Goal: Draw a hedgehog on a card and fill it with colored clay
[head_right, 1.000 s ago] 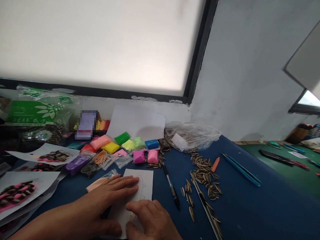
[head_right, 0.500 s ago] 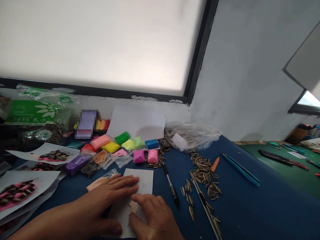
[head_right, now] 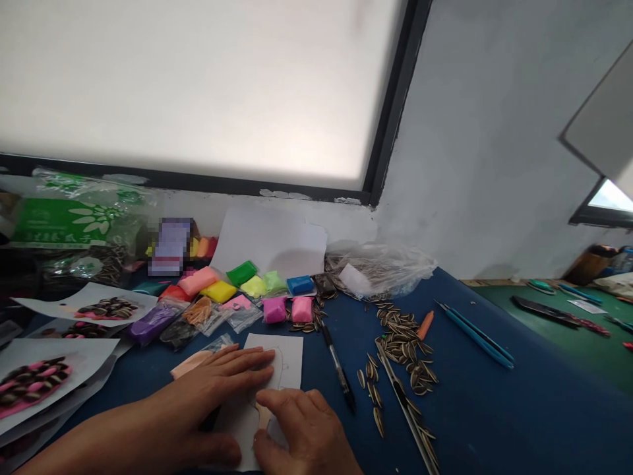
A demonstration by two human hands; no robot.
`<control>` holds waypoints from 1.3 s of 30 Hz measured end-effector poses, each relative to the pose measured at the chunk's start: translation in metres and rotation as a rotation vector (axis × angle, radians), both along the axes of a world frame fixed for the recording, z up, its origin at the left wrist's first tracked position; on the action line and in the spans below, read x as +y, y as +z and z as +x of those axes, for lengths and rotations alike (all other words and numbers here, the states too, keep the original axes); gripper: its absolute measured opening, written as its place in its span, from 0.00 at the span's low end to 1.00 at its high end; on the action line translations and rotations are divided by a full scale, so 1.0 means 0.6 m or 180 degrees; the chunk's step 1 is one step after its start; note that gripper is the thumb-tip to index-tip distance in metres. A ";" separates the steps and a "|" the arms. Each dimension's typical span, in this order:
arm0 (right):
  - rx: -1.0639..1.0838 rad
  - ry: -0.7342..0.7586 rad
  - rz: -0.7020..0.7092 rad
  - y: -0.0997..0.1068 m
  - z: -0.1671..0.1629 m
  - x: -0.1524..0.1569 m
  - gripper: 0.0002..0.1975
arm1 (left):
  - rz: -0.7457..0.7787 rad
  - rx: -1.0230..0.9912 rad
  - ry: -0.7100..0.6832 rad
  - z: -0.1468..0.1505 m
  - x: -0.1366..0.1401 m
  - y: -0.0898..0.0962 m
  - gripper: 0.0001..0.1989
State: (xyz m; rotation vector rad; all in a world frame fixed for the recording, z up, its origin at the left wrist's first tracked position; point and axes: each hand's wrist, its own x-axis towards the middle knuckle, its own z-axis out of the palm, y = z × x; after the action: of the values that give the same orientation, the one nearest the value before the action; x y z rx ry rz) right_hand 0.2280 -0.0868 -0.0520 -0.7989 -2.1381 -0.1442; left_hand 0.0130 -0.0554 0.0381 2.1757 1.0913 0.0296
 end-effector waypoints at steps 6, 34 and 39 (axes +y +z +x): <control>0.0035 0.0035 0.0428 0.015 0.005 -0.003 0.13 | -0.0034 0.0093 -0.0021 0.000 0.000 0.001 0.42; 0.0078 -0.0117 0.0366 0.004 -0.008 0.003 0.18 | 0.0133 0.0062 -0.0060 -0.004 0.000 -0.012 0.43; -0.0054 -0.0068 0.0259 0.022 0.004 -0.006 0.16 | 0.0130 0.0112 -0.0073 0.001 0.000 -0.004 0.42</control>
State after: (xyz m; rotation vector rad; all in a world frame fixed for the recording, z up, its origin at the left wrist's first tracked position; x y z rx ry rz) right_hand 0.2303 -0.0903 -0.0386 -0.7755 -2.1259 -0.2484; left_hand 0.0134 -0.0555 0.0356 2.2329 1.0940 0.0034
